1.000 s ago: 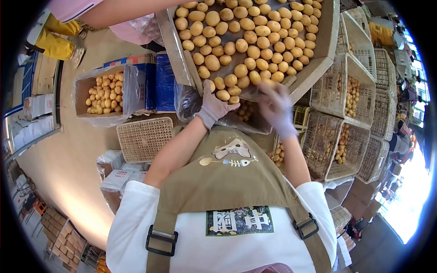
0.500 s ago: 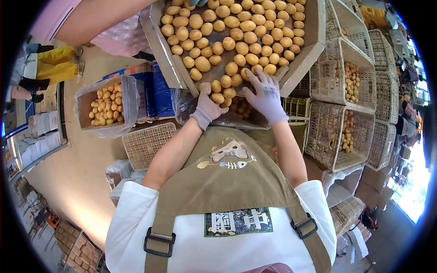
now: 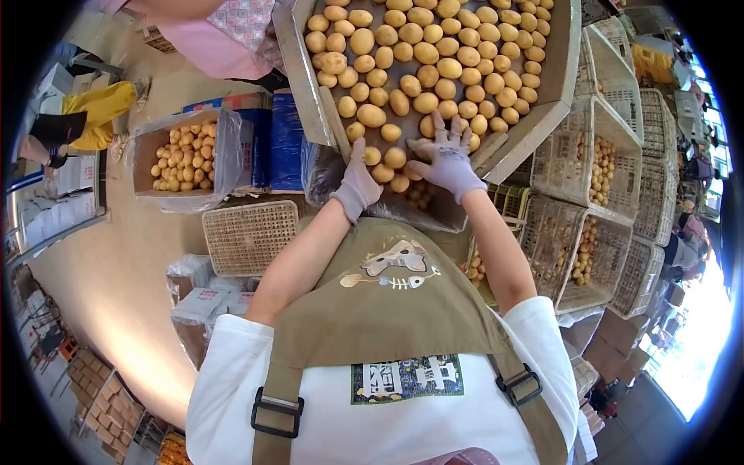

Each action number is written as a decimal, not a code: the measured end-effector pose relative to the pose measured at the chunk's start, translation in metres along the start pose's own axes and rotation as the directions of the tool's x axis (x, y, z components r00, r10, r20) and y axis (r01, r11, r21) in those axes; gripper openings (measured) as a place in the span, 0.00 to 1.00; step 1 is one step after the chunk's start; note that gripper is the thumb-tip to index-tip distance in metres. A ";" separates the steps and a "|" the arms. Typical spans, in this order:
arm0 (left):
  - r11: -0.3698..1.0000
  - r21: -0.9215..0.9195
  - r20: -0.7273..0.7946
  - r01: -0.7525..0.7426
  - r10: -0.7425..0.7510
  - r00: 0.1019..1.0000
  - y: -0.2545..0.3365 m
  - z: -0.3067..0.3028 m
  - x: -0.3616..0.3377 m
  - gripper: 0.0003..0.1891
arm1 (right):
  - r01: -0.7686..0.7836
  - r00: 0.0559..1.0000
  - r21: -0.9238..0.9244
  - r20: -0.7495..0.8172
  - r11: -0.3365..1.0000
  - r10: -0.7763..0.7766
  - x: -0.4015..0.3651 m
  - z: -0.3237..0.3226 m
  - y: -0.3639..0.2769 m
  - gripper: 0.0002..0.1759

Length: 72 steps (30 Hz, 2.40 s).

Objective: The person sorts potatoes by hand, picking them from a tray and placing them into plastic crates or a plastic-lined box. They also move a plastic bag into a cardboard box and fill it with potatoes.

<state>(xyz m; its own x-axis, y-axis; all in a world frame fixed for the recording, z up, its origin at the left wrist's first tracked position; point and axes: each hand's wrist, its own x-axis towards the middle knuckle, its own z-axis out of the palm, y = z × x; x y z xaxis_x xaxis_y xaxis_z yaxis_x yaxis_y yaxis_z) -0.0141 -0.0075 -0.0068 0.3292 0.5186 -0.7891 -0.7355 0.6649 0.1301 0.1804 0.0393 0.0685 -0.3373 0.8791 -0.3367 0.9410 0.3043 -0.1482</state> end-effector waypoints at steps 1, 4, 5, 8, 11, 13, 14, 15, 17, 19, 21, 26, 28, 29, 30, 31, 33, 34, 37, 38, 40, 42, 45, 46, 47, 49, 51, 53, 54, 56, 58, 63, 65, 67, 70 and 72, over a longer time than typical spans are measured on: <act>1.000 -0.023 0.004 0.019 -0.019 1.000 0.000 0.006 -0.006 0.43 | 0.072 0.997 0.013 -0.025 0.997 -0.071 -0.004 -0.001 0.013 0.25; 0.983 -0.157 0.039 0.093 -0.088 0.995 0.000 0.016 -0.008 0.45 | -0.059 0.911 0.392 -0.354 0.918 0.210 0.010 0.026 0.042 0.23; 0.975 -0.203 0.026 0.094 -0.091 0.996 -0.003 0.019 -0.005 0.46 | -0.193 0.871 0.203 -0.416 0.960 0.263 0.009 0.007 0.026 0.24; 0.968 -0.237 0.089 0.089 -0.070 0.994 -0.004 0.017 0.002 0.50 | -0.049 0.993 -0.016 -0.105 0.999 0.047 -0.005 -0.011 0.006 0.25; 0.972 -0.225 0.147 0.067 -0.034 0.989 -0.006 0.016 0.001 0.51 | -0.113 0.994 0.337 0.042 0.935 0.105 0.014 0.002 0.064 0.26; 0.965 -0.252 0.082 0.079 -0.060 0.995 -0.007 0.020 0.001 0.49 | -0.159 0.964 0.476 -0.115 0.865 0.241 0.019 0.010 0.065 0.28; 0.964 -0.253 0.065 0.077 -0.062 0.996 -0.007 0.020 0.001 0.47 | -0.178 0.965 0.311 -0.129 0.934 0.227 0.016 -0.003 0.036 0.29; 0.966 -0.247 0.046 0.076 -0.066 0.997 -0.006 0.019 -0.001 0.45 | -0.195 0.966 0.143 -0.142 0.970 0.215 0.012 -0.008 0.015 0.31; 0.983 -0.176 0.079 0.059 -0.045 0.996 -0.005 0.012 0.000 0.41 | -0.087 0.990 0.088 -0.101 0.992 0.096 0.007 0.006 0.010 0.32; 0.992 -0.108 0.145 0.069 -0.053 0.988 -0.006 0.003 0.009 0.37 | -0.062 0.998 0.273 -0.003 0.960 0.065 0.009 -0.004 0.033 0.28; 0.994 -0.026 0.221 0.106 -0.098 0.970 -0.009 -0.009 0.014 0.35 | -0.232 0.965 0.553 0.025 0.800 0.263 0.021 -0.019 0.053 0.24; 0.998 -0.050 0.084 0.039 -0.035 0.996 0.000 0.013 -0.008 0.30 | -0.329 0.941 0.155 -0.026 0.931 0.337 0.031 -0.022 0.010 0.41; 0.996 0.075 0.020 -0.052 0.051 0.999 -0.005 0.011 -0.005 0.30 | -0.175 0.980 0.155 -0.069 0.972 0.187 0.019 -0.012 0.023 0.37; 0.981 0.152 0.057 -0.119 0.112 0.992 -0.009 0.001 0.004 0.28 | -0.084 0.991 0.167 -0.086 0.982 0.099 0.014 -0.006 0.039 0.36; 0.956 0.228 0.096 -0.185 0.167 0.981 -0.013 -0.017 0.018 0.26 | -0.076 0.992 0.300 -0.069 0.951 0.101 0.018 0.003 0.061 0.35; 0.919 0.304 0.140 -0.250 0.217 0.966 -0.017 -0.035 0.032 0.24 | -0.073 0.993 0.430 -0.052 0.900 0.105 0.027 0.008 0.077 0.34; 0.892 0.359 0.181 -0.276 0.224 0.958 -0.018 -0.040 0.039 0.22 | -0.203 0.963 0.477 -0.060 0.855 0.262 0.037 -0.004 0.059 0.37; 0.909 0.341 0.173 -0.239 0.189 0.967 -0.018 -0.037 0.039 0.22 | -0.245 0.961 0.271 -0.056 0.931 0.269 0.035 -0.011 0.030 0.39; 0.999 -0.041 0.036 -0.021 0.023 0.999 -0.012 -0.019 0.033 0.25 | -0.091 0.996 0.076 -0.012 0.993 0.093 0.016 -0.001 0.005 0.41; 0.995 -0.105 0.055 -0.004 0.010 0.998 -0.009 -0.010 0.025 0.27 | -0.057 0.998 0.088 0.031 0.994 0.055 0.012 -0.007 0.016 0.39; 0.989 -0.145 0.073 -0.002 0.013 0.997 -0.004 0.006 0.009 0.39 | -0.068 0.997 0.148 -0.013 0.987 0.071 0.007 -0.014 0.029 0.28; 0.983 -0.181 0.001 0.028 -0.028 1.000 -0.002 0.019 0.001 0.44 | -0.077 0.996 0.191 -0.040 0.979 0.086 0.020 -0.025 0.017 0.23; 0.987 -0.147 0.016 0.061 -0.059 0.998 -0.006 0.014 0.010 0.49 | 0.263 0.868 0.074 -0.454 0.962 -0.203 0.035 -0.008 -0.026 0.20; 0.986 -0.148 0.041 0.075 -0.069 0.997 -0.007 0.006 0.016 0.48 | 0.245 0.888 0.010 -0.404 0.969 -0.220 0.033 -0.001 -0.027 0.23; 0.985 -0.149 0.066 0.089 -0.080 0.995 -0.007 0.002 0.019 0.48 | 0.228 0.906 -0.056 -0.353 0.972 -0.233 0.031 0.008 -0.027 0.26; 0.996 -0.075 0.005 0.050 -0.049 0.999 -0.004 0.005 0.010 0.40 | 0.136 0.955 -0.042 -0.260 0.990 -0.142 0.018 0.010 -0.006 0.31; 0.998 0.061 0.049 0.003 -0.006 0.999 -0.007 -0.012 0.014 0.34 | 0.116 0.975 -0.015 -0.191 0.993 -0.117 0.005 0.008 0.013 0.31; 0.948 0.254 0.134 -0.192 0.162 0.978 -0.018 -0.041 0.032 0.30 | 0.143 0.990 -0.039 -0.008 0.989 -0.143 -0.001 -0.010 0.023 0.30; 0.888 0.312 0.228 -0.338 0.276 0.934 -0.017 -0.044 0.038 0.30 | 0.071 0.994 0.173 -0.092 0.982 -0.056 0.007 -0.011 0.027 0.30; 0.970 0.177 0.116 -0.167 0.148 0.982 -0.013 -0.020 0.023 0.38 | -0.012 0.975 0.384 -0.201 0.923 0.096 0.026 -0.013 0.034 0.28; 0.998 0.046 -0.021 -0.033 0.034 0.999 -0.003 0.015 -0.003 0.46 | -0.056 0.952 0.192 -0.284 0.980 0.110 0.024 -0.015 0.024 0.26; 0.993 -0.108 -0.009 0.045 -0.046 0.999 -0.005 0.007 0.008 0.50 | -0.050 0.975 0.506 -0.163 0.861 0.153 0.036 -0.020 0.058 0.28; 0.983 -0.155 0.039 0.094 -0.089 0.995 -0.004 0.010 0.009 0.53 | -0.186 0.941 0.169 -0.252 0.968 0.224 0.034 -0.022 0.042 0.34; 0.980 -0.179 -0.048 0.088 -0.099 0.994 -0.005 0.021 0.003 0.56 | -0.209 0.978 0.009 0.012 0.978 0.209 0.020 -0.020 0.014 0.45; 0.982 -0.155 0.035 0.104 -0.099 0.994 -0.005 0.018 0.001 0.55 | -0.083 0.992 0.035 0.102 0.996 0.079 0.002 -0.005 0.012 0.42; 0.979 -0.166 0.006 0.119 -0.119 0.993 -0.005 0.014 0.005 0.51 | -0.030 1.000 0.074 -0.004 0.997 0.031 -0.004 0.002 0.016 0.37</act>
<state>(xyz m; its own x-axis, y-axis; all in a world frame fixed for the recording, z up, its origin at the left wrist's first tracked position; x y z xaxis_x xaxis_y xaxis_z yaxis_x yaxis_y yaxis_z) -0.0008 -0.0011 -0.0028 0.4181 0.4389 -0.7954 -0.7791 0.6234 -0.0655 0.1965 0.0396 0.0657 -0.3081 0.8895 -0.3375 0.9462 0.2497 -0.2059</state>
